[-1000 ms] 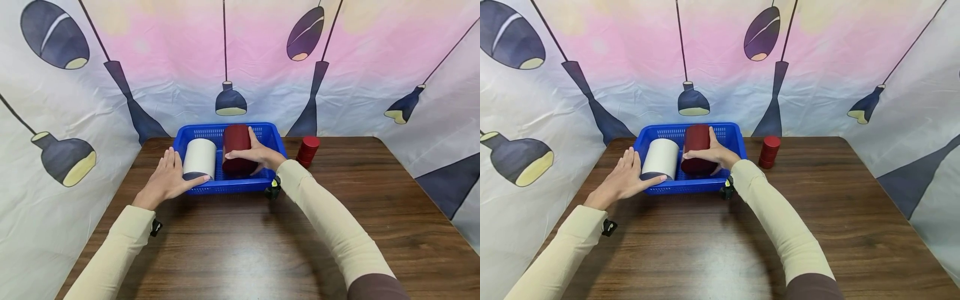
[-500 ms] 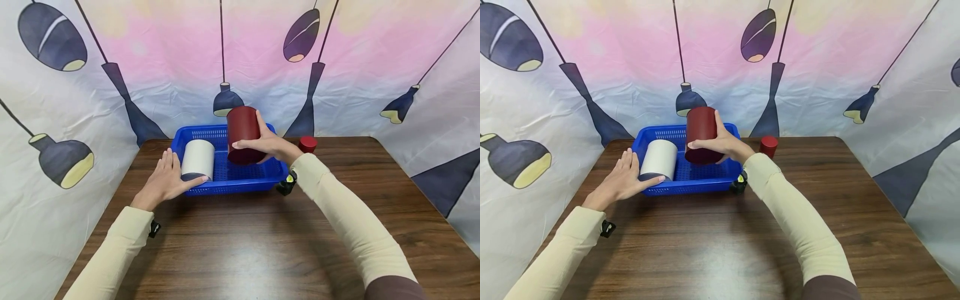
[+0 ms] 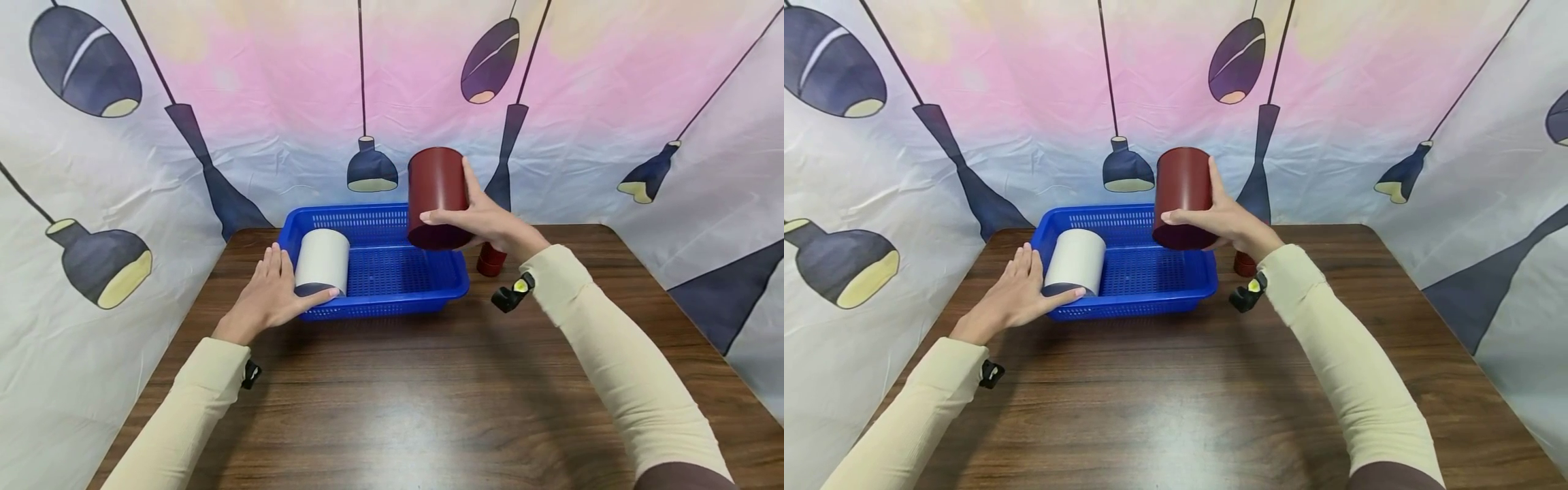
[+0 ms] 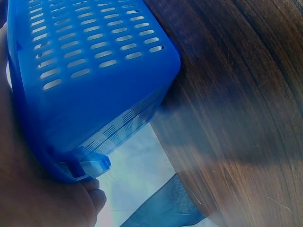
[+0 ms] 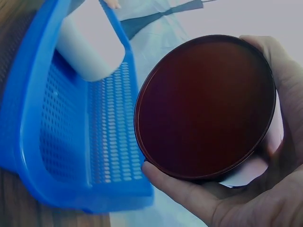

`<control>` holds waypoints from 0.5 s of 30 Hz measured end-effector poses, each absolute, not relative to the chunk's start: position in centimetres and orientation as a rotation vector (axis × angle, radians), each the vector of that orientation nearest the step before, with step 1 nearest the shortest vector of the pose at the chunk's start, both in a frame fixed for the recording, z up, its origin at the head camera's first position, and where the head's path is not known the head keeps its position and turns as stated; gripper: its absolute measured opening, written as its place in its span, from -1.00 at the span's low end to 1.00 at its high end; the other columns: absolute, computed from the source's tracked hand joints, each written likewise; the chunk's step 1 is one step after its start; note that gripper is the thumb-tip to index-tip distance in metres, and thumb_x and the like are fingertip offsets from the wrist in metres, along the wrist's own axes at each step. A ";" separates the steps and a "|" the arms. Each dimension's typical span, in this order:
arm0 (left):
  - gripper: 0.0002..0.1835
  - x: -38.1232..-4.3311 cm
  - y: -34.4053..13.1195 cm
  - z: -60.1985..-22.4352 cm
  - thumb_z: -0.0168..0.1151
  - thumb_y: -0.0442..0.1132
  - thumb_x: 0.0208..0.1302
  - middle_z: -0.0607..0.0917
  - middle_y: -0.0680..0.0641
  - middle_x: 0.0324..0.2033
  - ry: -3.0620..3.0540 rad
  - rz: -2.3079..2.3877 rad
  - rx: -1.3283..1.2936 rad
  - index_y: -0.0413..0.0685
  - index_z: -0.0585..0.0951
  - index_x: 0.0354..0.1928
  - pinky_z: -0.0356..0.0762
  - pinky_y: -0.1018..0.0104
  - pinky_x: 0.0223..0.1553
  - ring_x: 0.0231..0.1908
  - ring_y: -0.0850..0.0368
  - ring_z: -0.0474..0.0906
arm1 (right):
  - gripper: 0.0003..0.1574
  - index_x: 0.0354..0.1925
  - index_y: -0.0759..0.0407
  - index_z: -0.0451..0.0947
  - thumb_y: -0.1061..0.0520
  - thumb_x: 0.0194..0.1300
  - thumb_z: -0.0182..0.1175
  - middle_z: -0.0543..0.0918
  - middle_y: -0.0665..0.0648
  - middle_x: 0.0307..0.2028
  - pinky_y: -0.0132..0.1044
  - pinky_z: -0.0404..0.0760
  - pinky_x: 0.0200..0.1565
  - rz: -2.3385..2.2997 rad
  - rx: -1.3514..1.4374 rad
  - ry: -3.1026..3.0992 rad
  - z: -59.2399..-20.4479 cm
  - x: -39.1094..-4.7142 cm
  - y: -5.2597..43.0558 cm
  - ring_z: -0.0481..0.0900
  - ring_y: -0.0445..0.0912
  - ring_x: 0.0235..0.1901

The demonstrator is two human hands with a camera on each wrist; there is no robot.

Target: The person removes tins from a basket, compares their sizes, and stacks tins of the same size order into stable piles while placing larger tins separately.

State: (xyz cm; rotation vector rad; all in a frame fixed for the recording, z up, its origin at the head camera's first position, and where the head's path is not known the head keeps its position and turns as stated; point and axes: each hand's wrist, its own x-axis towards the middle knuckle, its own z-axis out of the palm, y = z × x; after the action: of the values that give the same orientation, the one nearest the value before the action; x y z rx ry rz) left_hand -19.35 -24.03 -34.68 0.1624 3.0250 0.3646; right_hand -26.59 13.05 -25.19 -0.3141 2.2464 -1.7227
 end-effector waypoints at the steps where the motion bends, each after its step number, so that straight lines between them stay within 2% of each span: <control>1: 0.48 -19.3 -24.1 -34.7 -0.10 0.71 0.10 -0.36 -0.49 0.52 3.026 0.366 0.163 -0.52 -0.26 0.52 -0.33 -0.27 0.48 0.51 -0.41 -0.46 | 0.55 0.48 -0.75 -0.49 -0.13 0.09 0.53 0.08 0.16 0.44 0.31 0.65 -0.07 -1.729 -0.307 2.250 -25.0 -26.6 13.4 0.35 0.18 0.27; 8: 0.47 -19.3 -24.1 -34.8 -0.09 0.70 0.11 -0.35 -0.49 0.52 3.030 0.366 0.169 -0.53 -0.25 0.51 -0.33 -0.27 0.48 0.51 -0.42 -0.45 | 0.51 0.44 -0.81 -0.55 -0.13 0.16 0.48 -0.04 0.16 0.50 0.22 0.69 -0.10 -1.749 -0.252 2.279 -23.8 -26.1 16.1 0.39 0.22 0.25; 15: 0.48 -19.4 -24.1 -34.8 -0.10 0.70 0.10 -0.36 -0.49 0.52 3.027 0.367 0.172 -0.53 -0.26 0.51 -0.35 -0.27 0.48 0.51 -0.41 -0.47 | 0.44 0.43 -0.84 -0.51 -0.10 0.22 0.44 -0.05 0.15 0.51 0.12 0.65 0.02 -1.778 -0.236 2.315 -23.5 -25.4 19.2 0.38 0.20 0.27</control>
State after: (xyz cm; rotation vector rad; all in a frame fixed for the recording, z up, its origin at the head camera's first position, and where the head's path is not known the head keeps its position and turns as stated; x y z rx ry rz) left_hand -19.43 -24.11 -34.79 0.1722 3.0274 0.3667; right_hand -25.40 19.20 -23.53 -0.2362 2.3150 -1.7776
